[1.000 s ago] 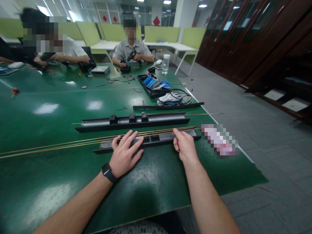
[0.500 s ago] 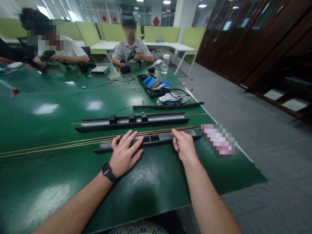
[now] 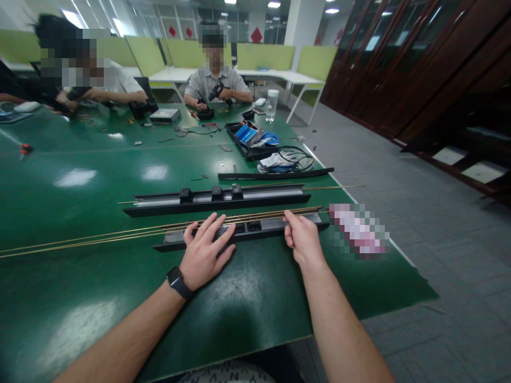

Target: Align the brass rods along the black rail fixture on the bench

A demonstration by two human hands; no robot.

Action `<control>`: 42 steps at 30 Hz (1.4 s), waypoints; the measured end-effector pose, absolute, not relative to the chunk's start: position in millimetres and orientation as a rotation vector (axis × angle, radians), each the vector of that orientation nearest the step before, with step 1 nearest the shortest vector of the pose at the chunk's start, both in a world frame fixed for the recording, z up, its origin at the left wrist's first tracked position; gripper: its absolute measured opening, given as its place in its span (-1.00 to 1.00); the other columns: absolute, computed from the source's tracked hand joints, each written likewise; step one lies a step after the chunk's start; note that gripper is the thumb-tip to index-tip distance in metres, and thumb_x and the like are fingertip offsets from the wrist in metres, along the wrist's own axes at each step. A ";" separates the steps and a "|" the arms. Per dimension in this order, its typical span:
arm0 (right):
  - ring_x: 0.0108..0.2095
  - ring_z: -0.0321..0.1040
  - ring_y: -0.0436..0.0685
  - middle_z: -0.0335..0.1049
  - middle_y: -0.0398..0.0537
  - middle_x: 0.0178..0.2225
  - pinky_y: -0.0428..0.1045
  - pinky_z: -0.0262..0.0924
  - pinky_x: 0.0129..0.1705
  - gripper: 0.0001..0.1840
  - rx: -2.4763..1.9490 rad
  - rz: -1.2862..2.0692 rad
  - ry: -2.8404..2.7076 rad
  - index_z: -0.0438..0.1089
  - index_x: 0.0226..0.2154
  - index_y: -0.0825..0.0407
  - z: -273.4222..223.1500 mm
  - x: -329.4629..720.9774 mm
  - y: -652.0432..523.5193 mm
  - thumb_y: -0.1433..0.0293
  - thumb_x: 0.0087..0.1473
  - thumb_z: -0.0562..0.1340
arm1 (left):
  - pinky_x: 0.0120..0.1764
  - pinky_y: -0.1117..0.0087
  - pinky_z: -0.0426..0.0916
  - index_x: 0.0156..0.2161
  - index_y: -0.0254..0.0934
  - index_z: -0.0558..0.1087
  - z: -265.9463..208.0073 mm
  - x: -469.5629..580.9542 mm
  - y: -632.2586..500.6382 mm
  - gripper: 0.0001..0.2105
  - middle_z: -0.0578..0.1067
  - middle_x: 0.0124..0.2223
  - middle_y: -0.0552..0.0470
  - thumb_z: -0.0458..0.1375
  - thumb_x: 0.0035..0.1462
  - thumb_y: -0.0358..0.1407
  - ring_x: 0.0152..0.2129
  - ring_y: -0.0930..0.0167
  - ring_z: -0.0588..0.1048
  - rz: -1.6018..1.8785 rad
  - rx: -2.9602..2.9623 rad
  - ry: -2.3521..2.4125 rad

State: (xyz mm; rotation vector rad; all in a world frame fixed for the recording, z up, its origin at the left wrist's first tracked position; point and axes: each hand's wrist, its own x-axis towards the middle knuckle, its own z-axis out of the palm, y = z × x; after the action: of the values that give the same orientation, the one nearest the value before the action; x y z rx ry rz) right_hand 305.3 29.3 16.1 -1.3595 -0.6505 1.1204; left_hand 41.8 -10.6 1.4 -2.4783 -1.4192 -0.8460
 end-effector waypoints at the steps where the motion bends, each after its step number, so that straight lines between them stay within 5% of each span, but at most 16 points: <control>1: -0.83 0.00 -0.13 0.23 -0.23 -0.76 -0.20 -0.25 -0.82 -0.62 -1.357 1.124 -0.671 0.41 -0.44 0.09 16.4 305.3 28.7 0.15 -0.09 0.47 | 0.26 -0.06 -0.05 0.24 -0.01 0.37 1.5 41.8 -10.6 -0.55 0.33 0.34 -0.10 0.17 0.26 -0.17 0.31 0.10 0.23 -0.841 -2.480 -1.419; 42: -0.83 -0.02 -0.14 0.19 -0.27 -0.75 -0.20 -0.25 -0.83 -0.62 -1.324 1.154 -0.664 0.38 -0.47 0.07 13.8 306.1 30.1 0.18 -0.13 0.50 | 0.26 -0.06 -0.05 0.25 -0.03 0.36 1.1 41.5 -10.1 -0.55 0.32 0.34 -0.11 0.15 0.28 -0.17 0.31 0.12 0.23 -0.857 -2.486 -1.401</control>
State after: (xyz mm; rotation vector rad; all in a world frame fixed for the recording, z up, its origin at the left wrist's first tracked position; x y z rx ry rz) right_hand 306.1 30.1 13.8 -1.3243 -0.6637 1.1544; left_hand 41.5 -10.1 1.1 -2.4860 -1.4006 -0.8574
